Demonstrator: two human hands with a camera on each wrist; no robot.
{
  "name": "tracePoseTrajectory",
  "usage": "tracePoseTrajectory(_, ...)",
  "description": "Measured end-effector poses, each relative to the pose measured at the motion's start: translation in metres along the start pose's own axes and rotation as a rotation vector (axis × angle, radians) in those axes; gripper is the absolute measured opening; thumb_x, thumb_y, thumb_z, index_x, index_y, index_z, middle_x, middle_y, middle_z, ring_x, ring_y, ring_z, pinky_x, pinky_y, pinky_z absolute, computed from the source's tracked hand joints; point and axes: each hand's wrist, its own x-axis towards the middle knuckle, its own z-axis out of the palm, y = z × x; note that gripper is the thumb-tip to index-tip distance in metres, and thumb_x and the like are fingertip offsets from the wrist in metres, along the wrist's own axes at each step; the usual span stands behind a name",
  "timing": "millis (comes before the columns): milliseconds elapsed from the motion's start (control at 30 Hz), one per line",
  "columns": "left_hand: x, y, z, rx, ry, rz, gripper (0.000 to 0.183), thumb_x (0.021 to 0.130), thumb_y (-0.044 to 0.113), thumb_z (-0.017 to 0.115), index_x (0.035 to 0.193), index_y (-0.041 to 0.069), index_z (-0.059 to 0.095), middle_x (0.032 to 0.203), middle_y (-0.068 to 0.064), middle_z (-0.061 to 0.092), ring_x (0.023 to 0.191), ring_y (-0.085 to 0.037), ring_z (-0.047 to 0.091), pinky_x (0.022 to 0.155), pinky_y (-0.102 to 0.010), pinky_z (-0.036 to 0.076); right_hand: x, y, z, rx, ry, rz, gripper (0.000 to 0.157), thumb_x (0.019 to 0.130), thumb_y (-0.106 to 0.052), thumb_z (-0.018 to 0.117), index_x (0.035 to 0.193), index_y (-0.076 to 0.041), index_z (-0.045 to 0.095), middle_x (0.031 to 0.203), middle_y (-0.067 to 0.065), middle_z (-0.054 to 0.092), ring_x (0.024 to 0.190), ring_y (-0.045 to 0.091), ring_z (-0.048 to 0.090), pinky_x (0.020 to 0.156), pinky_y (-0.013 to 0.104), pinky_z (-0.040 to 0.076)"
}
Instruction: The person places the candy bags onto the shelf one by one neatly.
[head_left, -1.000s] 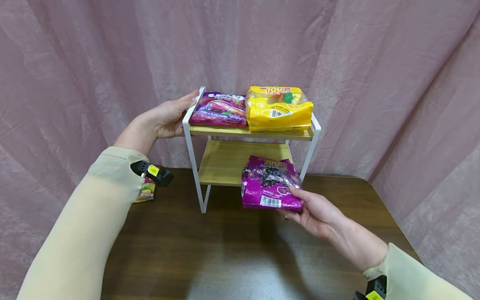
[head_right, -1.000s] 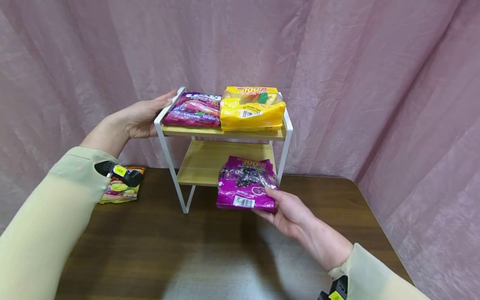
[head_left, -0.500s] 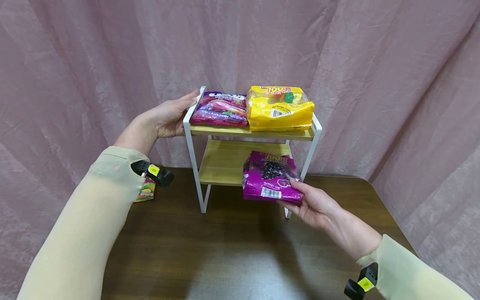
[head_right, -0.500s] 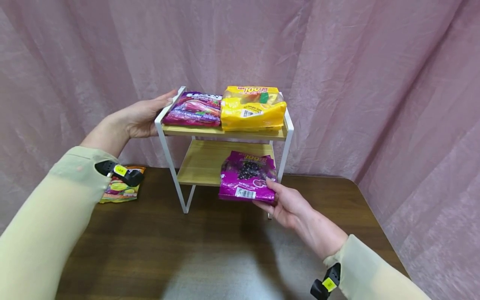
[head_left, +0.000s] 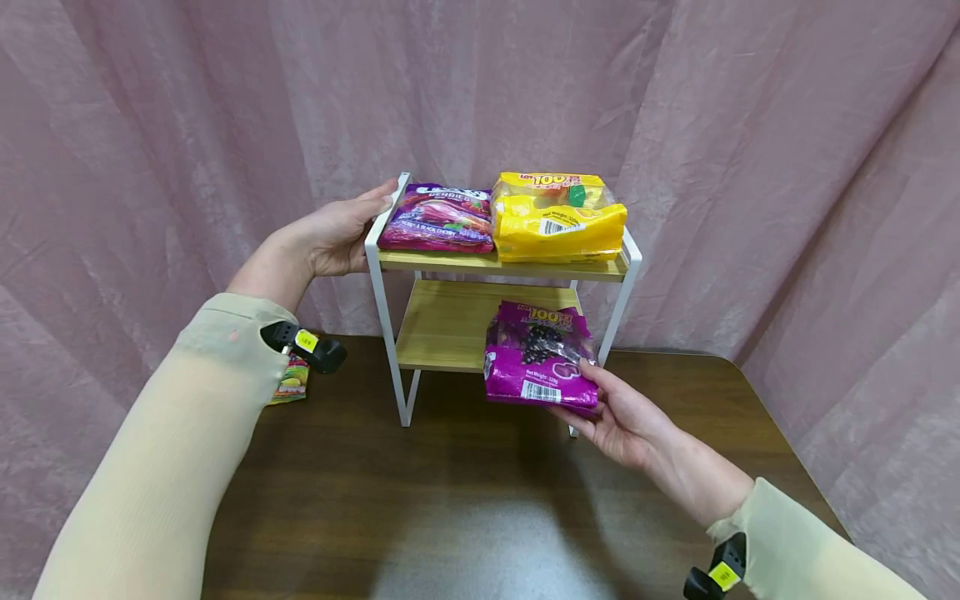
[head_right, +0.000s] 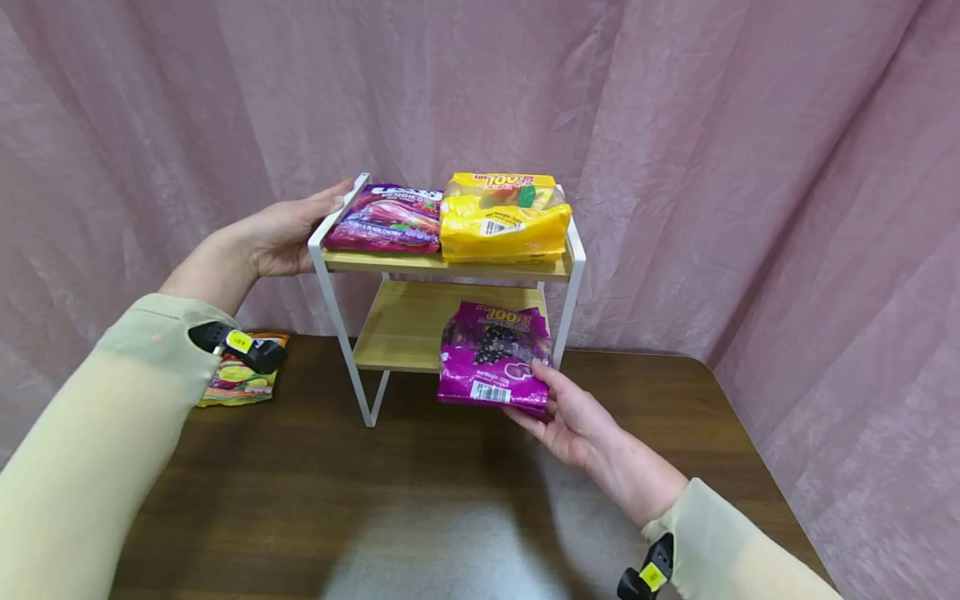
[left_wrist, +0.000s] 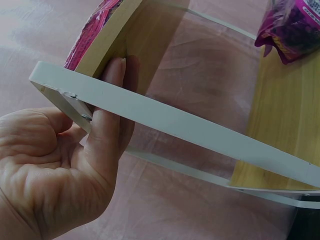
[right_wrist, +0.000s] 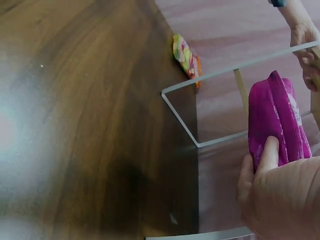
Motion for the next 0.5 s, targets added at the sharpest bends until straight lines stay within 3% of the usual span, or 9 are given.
tracePoseTrajectory(167,0.000,0.000,0.000,-0.003,0.003,0.000,0.062,0.109,0.040,0.039,0.161,0.053,0.009,0.111,-0.013,0.069,0.081,-0.022,0.075,0.068,-0.035,0.064,-0.002,0.007,0.000,0.009,-0.015,-0.022,0.074,0.102,-0.035,0.067,0.156,-0.010,0.022,0.145,0.015,0.046,0.111,0.027,0.068,0.107,0.039,0.048)
tracePoseTrajectory(500,0.001,-0.001,-0.001,-0.007,0.003,0.002,0.061,0.109,0.040,0.039,0.161,0.053,0.009,0.110,-0.013,0.069,0.079,-0.021,0.075,0.068,-0.035,0.064,-0.010,0.022,-0.001,0.051,-0.116,-0.080,0.042,0.105,-0.021,0.061,0.138,-0.010,0.038,0.121,0.013,0.063,0.112,0.027,0.067,0.108,0.041,0.048)
